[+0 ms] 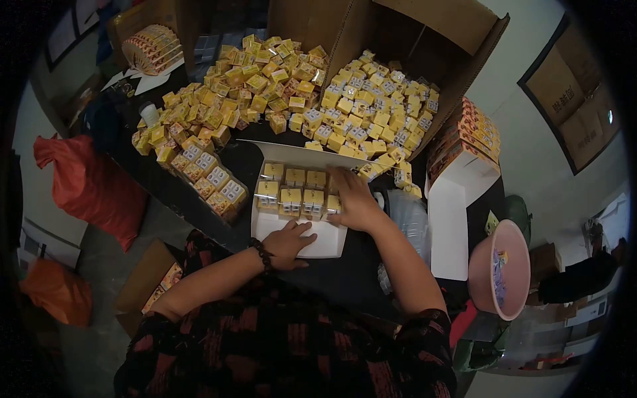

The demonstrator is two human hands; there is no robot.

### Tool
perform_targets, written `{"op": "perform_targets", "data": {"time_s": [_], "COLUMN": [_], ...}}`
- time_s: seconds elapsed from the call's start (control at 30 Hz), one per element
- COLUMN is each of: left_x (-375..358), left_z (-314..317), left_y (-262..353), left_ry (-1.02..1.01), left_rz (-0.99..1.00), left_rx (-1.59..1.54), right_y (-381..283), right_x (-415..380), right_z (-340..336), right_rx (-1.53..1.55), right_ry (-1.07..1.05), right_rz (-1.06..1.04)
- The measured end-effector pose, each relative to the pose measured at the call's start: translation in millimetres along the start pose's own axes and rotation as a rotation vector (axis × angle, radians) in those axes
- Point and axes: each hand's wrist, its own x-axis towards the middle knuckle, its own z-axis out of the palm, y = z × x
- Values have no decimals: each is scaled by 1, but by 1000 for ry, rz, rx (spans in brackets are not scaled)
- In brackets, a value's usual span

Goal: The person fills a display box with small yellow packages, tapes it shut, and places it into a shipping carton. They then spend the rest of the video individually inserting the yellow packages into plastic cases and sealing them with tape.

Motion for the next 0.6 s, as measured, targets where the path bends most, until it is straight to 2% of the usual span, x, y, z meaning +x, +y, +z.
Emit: {"op": "perform_targets", "data": {"time_s": [0.13, 0.23, 0.37, 0.43, 0.6], "left_x": [-1, 3, 3, 4, -1], "left_z": [-2, 2, -6, -1, 4], "left_y": [1, -6, -4, -7, -15], "left_ry": [-1, 6, -33, -13, 20], "left_rz": [-38, -50, -69, -59, -5], "left_rx": [-27, -65, -96, -89, -101], "right_y": [-1, -5, 3, -6, -48], "right_x": [5, -3, 2, 4, -6], "right_z": [0, 14, 17, 11, 31], "right_rx": [-134, -198, -128, -203, -180], "right_ry": [-97, -88, -160, -187, -53], "right_rz": [-5, 36, 25, 75, -29]}}
